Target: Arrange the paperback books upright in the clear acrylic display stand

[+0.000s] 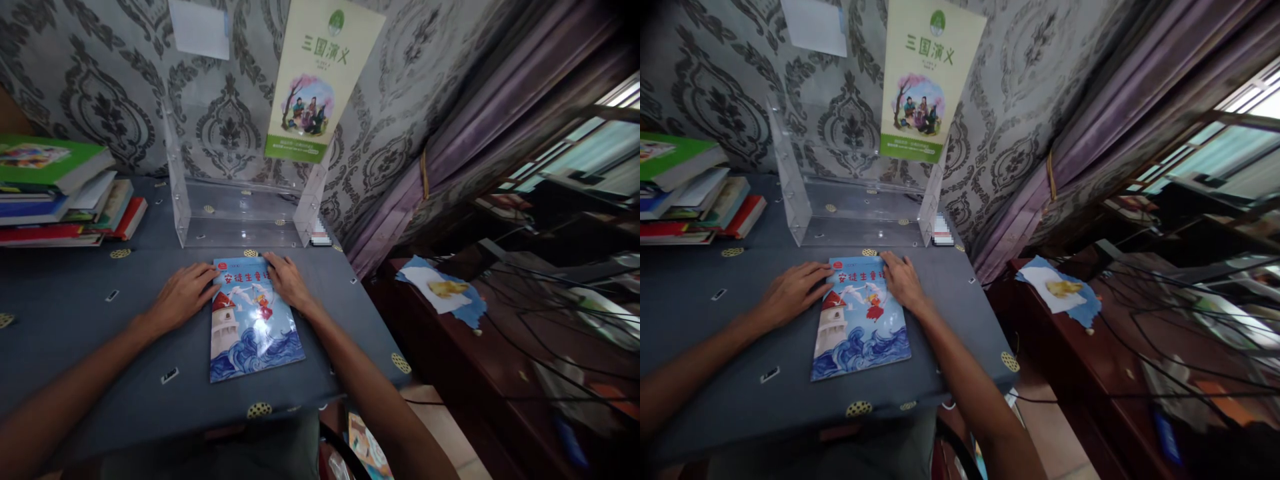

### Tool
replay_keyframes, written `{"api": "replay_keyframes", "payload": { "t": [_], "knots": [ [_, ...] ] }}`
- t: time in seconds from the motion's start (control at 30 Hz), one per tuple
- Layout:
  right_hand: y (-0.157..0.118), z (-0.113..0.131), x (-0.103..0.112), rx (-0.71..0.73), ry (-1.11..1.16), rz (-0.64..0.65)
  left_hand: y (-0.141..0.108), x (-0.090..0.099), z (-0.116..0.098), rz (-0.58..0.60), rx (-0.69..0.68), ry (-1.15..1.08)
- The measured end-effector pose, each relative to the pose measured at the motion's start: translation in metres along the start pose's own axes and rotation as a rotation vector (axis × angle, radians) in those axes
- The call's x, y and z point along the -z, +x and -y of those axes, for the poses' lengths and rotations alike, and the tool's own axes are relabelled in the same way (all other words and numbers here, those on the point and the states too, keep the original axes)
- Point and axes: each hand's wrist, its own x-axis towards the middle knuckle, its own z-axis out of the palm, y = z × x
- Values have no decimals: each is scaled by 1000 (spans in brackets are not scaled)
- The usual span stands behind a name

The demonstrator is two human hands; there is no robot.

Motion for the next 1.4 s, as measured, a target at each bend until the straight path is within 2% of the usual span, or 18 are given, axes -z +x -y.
{"api": "replay_keyframes", "payload": {
  "t": [0.17, 0.33, 0.5, 0.87, 1.2, 1.4],
  "knots": [
    [2, -13, -5, 14, 60, -30, 0, 0, 2, 7, -8, -21],
    [1, -24, 3, 53, 119, -35, -1, -1, 3, 1, -12, -40],
    [1, -30, 8, 19, 162, -33, -1, -2, 4, -14, -33, -19],
    [-1, -23, 5, 71, 131, -41, -2, 0, 6, -10, -29, -56],
    [-8, -15, 1, 19, 162, -72, 0, 3, 2, -8, -37, -29],
    [-25, -13, -2, -3, 152, -99, 0, 5, 1, 35, -18, -43]
  ]
}}
